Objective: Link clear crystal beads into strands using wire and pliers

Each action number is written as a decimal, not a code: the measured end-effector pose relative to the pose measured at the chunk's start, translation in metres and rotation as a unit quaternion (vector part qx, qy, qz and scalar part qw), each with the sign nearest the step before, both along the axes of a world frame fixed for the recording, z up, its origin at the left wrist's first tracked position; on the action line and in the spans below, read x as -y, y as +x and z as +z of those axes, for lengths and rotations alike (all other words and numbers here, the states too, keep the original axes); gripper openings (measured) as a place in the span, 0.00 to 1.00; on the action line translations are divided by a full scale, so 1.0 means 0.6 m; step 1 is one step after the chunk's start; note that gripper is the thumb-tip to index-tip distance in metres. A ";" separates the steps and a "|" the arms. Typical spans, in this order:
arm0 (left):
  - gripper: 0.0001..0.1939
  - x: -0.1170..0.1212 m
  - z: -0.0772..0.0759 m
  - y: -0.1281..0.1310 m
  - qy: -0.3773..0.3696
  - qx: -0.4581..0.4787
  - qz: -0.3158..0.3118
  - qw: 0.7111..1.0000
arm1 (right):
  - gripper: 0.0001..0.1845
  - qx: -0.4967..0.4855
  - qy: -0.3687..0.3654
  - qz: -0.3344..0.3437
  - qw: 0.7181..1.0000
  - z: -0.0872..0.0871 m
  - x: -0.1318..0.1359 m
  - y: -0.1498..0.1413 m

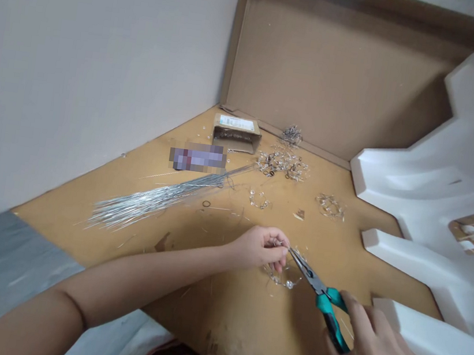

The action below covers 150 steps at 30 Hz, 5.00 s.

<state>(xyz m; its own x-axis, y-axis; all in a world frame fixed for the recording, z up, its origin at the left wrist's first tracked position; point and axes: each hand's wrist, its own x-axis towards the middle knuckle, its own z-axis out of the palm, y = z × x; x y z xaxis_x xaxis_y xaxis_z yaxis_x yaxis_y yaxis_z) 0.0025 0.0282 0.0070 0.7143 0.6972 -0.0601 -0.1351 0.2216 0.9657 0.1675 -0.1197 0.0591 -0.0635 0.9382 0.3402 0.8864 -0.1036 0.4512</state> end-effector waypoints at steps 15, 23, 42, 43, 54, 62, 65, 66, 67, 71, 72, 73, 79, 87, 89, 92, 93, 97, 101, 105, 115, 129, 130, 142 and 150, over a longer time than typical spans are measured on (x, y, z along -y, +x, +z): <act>0.08 0.007 -0.013 0.002 0.034 0.013 0.011 0.999 | 0.14 -0.096 -0.042 -0.019 0.994 -0.001 -0.001 0.013; 0.07 0.015 -0.011 0.000 0.068 0.016 0.021 0.997 | 0.16 -0.112 -0.071 -0.045 0.990 -0.009 0.005 0.019; 0.11 -0.021 -0.015 0.003 -0.066 0.009 0.030 0.997 | 0.19 -0.173 -0.094 -0.083 0.977 -0.012 0.019 0.028; 0.11 -0.025 -0.015 0.001 -0.082 0.022 0.017 0.996 | 0.19 -0.189 -0.102 -0.097 0.972 -0.015 0.023 0.036; 0.06 -0.032 -0.010 -0.005 -0.209 0.092 -0.046 0.973 | 0.18 -0.193 -0.056 -0.170 0.965 -0.055 0.010 0.045; 0.08 -0.036 -0.010 -0.007 -0.207 0.088 -0.059 0.973 | 0.22 -0.213 -0.096 -0.136 0.963 -0.081 -0.039 0.041; 0.10 -0.036 -0.012 -0.007 -0.193 0.088 -0.050 0.976 | 0.23 -0.203 -0.079 -0.115 0.969 -0.094 -0.048 0.042; 0.10 -0.036 -0.013 -0.007 -0.186 0.088 -0.047 0.977 | 0.24 -0.201 -0.076 -0.109 0.970 -0.099 -0.049 0.043; 0.10 -0.035 -0.015 -0.006 -0.179 0.088 -0.043 0.979 | 0.24 -0.200 -0.072 -0.103 0.972 -0.104 -0.049 0.044; 0.11 -0.033 -0.023 -0.004 -0.159 0.087 -0.041 0.983 | 0.25 -0.205 -0.056 -0.074 0.974 -0.122 -0.048 0.051; 0.11 -0.033 -0.024 -0.004 -0.156 0.084 -0.040 0.983 | 0.26 -0.211 -0.049 -0.067 0.974 -0.124 -0.049 0.052; 0.11 -0.032 -0.025 -0.003 -0.152 0.080 -0.040 0.984 | 0.26 -0.224 -0.043 -0.057 0.972 -0.124 -0.050 0.053; 0.14 -0.030 -0.027 0.000 -0.110 0.028 -0.043 0.993 | 0.18 -0.455 -0.039 0.054 0.888 -0.089 -0.086 0.037; 0.13 -0.039 -0.045 -0.001 0.088 -0.142 -0.007 0.986 | 0.11 -0.517 -0.045 0.126 0.846 -0.081 -0.162 -0.001; 0.12 -0.038 -0.042 -0.006 0.248 -0.193 0.014 0.949 | 0.11 -0.518 -0.032 0.126 0.845 -0.091 -0.165 -0.006; 0.14 -0.035 -0.036 -0.011 0.428 -0.255 0.042 0.866 | 0.11 -0.515 -0.015 0.136 0.846 -0.102 -0.160 -0.012; 0.14 -0.034 -0.035 -0.011 0.457 -0.272 0.044 0.845 | 0.12 -0.512 -0.009 0.145 0.847 -0.106 -0.158 -0.014; 0.12 -0.030 -0.035 -0.007 0.528 -0.316 0.056 0.786 | 0.13 -0.492 0.023 0.185 0.851 -0.117 -0.153 -0.018; 0.09 -0.025 -0.031 -0.004 0.534 -0.315 0.064 0.782 | 0.12 -0.507 0.022 0.183 0.842 -0.125 -0.153 -0.020; 0.09 -0.034 -0.014 -0.018 0.480 -0.286 0.072 0.827 | 0.10 -0.546 0.022 0.145 0.825 -0.119 -0.152 -0.009; 0.10 -0.154 0.026 0.040 0.664 -0.371 -0.090 0.643 | 0.16 -0.582 0.158 0.011 0.797 -0.111 -0.159 0.074; 0.06 -0.179 0.004 0.125 0.786 -0.331 -0.233 0.467 | 0.17 -0.562 0.164 0.013 0.811 -0.113 -0.165 0.079; 0.06 -0.179 0.007 0.123 0.784 -0.338 -0.223 0.470 | 0.17 -0.559 0.163 0.013 0.813 -0.114 -0.164 0.078; 0.04 -0.094 0.027 0.110 0.799 -0.317 -0.139 0.491 | 0.14 -0.315 0.077 0.092 0.941 -0.131 -0.172 0.042; 0.05 -0.061 0.044 0.083 0.762 -0.301 -0.081 0.568 | 0.14 -0.242 0.042 0.114 0.963 -0.111 -0.171 0.043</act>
